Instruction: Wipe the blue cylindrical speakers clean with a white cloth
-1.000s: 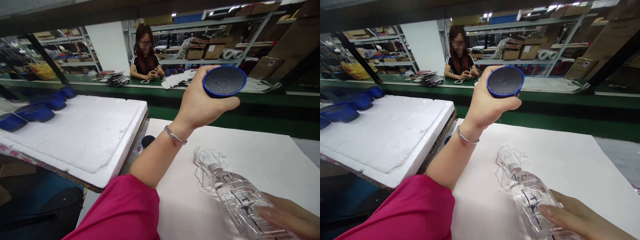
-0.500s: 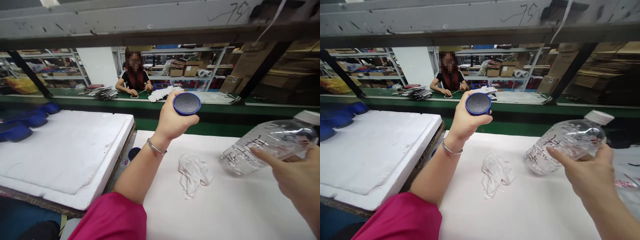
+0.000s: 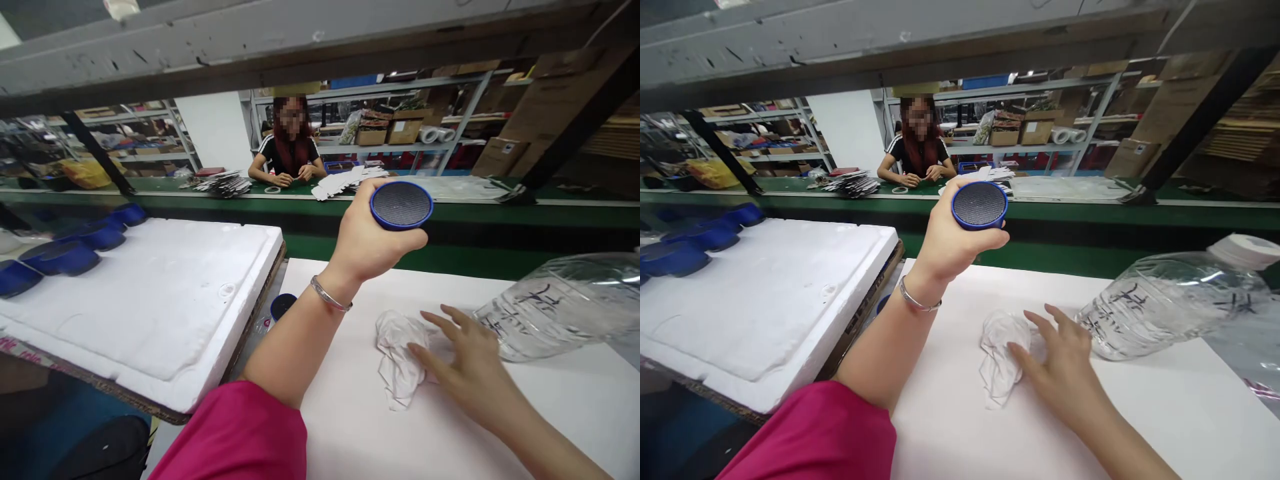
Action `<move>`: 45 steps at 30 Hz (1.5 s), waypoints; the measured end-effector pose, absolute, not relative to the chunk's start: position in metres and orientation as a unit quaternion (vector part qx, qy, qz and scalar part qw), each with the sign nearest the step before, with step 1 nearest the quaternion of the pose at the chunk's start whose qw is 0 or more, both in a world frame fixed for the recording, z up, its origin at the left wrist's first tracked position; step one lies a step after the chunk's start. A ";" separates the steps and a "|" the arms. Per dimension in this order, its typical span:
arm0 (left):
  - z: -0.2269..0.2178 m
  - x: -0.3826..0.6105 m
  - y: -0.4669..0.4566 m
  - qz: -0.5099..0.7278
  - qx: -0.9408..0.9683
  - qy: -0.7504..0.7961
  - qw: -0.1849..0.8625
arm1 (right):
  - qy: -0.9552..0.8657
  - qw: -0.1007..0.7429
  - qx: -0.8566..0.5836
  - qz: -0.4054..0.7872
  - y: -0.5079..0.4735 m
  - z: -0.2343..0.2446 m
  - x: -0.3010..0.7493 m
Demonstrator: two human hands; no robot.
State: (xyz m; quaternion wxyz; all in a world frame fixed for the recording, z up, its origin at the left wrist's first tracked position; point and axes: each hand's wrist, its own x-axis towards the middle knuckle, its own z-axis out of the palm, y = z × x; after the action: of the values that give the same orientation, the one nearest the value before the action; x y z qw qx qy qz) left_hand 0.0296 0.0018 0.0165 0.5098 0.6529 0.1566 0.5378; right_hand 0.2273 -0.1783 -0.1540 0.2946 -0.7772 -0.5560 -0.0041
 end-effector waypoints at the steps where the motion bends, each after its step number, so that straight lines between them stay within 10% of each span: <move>1: 0.016 0.029 0.002 0.536 0.653 0.158 0.511 | -0.546 0.302 -0.781 0.018 -0.169 -0.158 0.217; 16: 0.014 0.038 0.000 0.436 0.675 0.189 0.565 | -0.398 0.588 -0.697 0.103 -0.121 -0.002 0.191; 24: 0.004 0.048 -0.003 0.447 0.696 0.223 0.515 | -0.344 0.748 -0.542 0.166 -0.102 -0.010 0.189; 45: 0.001 0.044 -0.006 0.470 0.777 0.158 0.388 | -0.244 0.726 -0.582 0.272 -0.098 0.004 0.193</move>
State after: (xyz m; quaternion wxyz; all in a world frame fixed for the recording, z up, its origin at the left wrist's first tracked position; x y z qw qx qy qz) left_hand 0.0438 -0.0057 0.0009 0.3883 0.7771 0.1576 0.4695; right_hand 0.1926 -0.0983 0.0038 0.7260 -0.5825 -0.2443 0.2719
